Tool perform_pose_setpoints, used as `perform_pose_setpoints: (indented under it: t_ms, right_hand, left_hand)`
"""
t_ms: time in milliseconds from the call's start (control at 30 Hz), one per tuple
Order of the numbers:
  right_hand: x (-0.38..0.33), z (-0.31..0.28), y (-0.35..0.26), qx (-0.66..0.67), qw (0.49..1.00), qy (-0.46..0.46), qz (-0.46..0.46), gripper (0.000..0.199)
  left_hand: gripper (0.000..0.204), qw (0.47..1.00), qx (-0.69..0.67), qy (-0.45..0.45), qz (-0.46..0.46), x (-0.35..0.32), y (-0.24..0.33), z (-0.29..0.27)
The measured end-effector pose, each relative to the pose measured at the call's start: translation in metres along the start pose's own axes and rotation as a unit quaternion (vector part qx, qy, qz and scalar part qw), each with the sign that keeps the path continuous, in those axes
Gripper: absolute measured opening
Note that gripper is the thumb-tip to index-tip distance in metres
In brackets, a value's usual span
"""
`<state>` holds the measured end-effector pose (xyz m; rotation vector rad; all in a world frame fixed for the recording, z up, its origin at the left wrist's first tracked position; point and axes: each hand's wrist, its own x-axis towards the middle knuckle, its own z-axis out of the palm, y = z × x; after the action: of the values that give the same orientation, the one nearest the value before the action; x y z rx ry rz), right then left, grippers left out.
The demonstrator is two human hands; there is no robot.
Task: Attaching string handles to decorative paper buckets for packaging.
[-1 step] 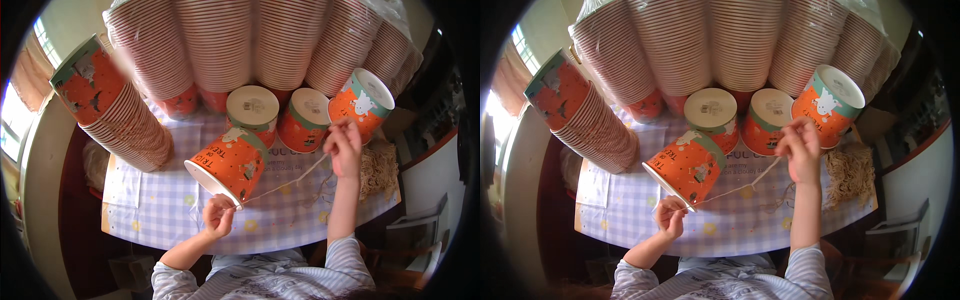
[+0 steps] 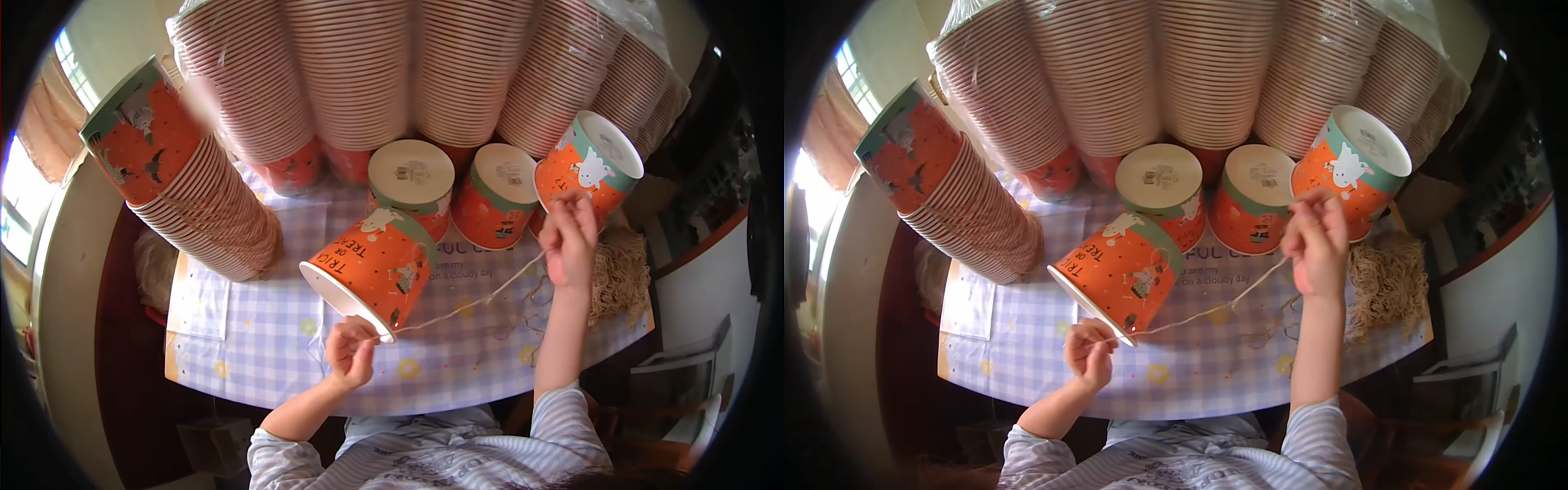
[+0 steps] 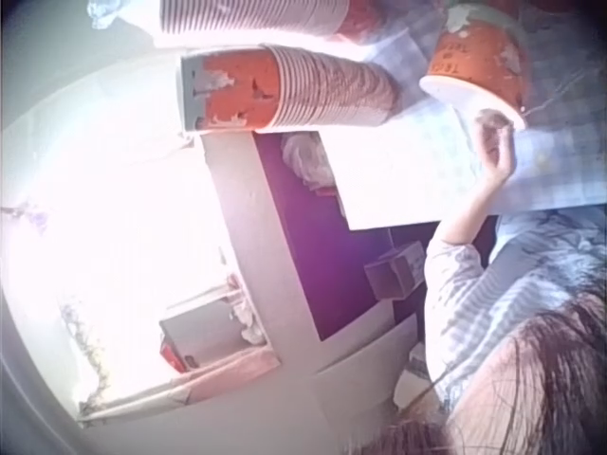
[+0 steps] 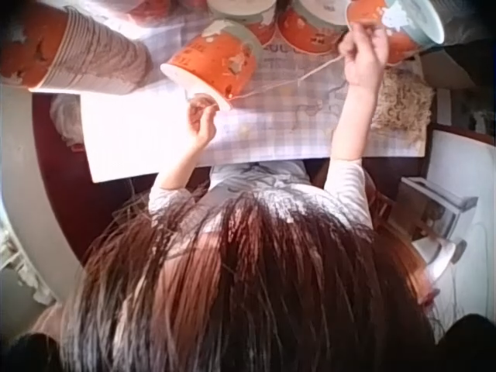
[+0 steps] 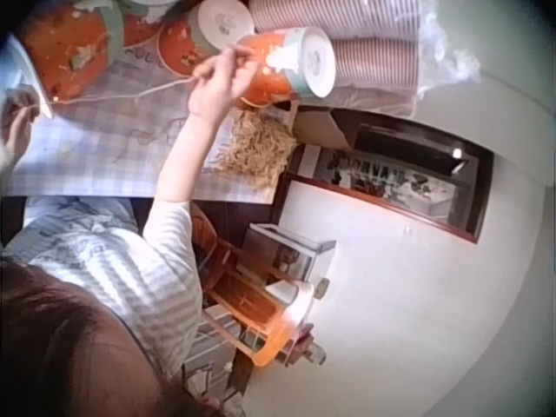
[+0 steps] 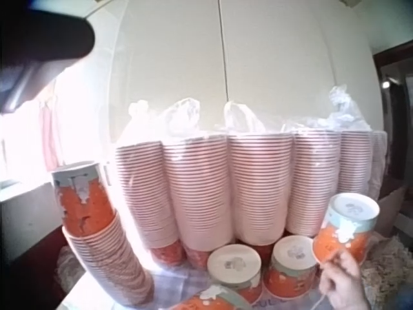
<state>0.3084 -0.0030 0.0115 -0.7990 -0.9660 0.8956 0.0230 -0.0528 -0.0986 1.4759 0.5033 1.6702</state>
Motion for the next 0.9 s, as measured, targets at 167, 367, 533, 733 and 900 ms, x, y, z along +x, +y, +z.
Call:
perform_pose_setpoints:
  t_ms: [167,367,533,733,900]
  right_hand:
    - [0.008,-0.024,-0.011,0.06,0.99,0.094,-0.084,0.008]
    - [0.015,-0.05,-0.016,0.022,0.968,0.177,-0.179,0.008]
    - [0.019,-0.059,-0.018,0.017,0.933,0.266,-0.242,0.008]
    - [0.018,-0.061,-0.027,-0.087,0.831,0.383,-0.394,0.005]
    - [0.018,-0.068,-0.021,-0.271,0.823,0.324,-0.379,0.011]
  left_hand:
    - [0.011,0.977,-0.075,0.199,0.022,0.029,0.012,-0.018]
    - [0.01,0.913,-0.147,0.378,0.039,0.057,0.024,-0.069]
    - [0.016,0.848,-0.249,0.469,-0.01,0.059,0.027,-0.117]
    - [0.014,0.807,-0.287,0.515,-0.006,0.061,0.024,-0.139]
    - [0.013,0.812,-0.299,0.5,-0.034,0.065,0.026,-0.124]
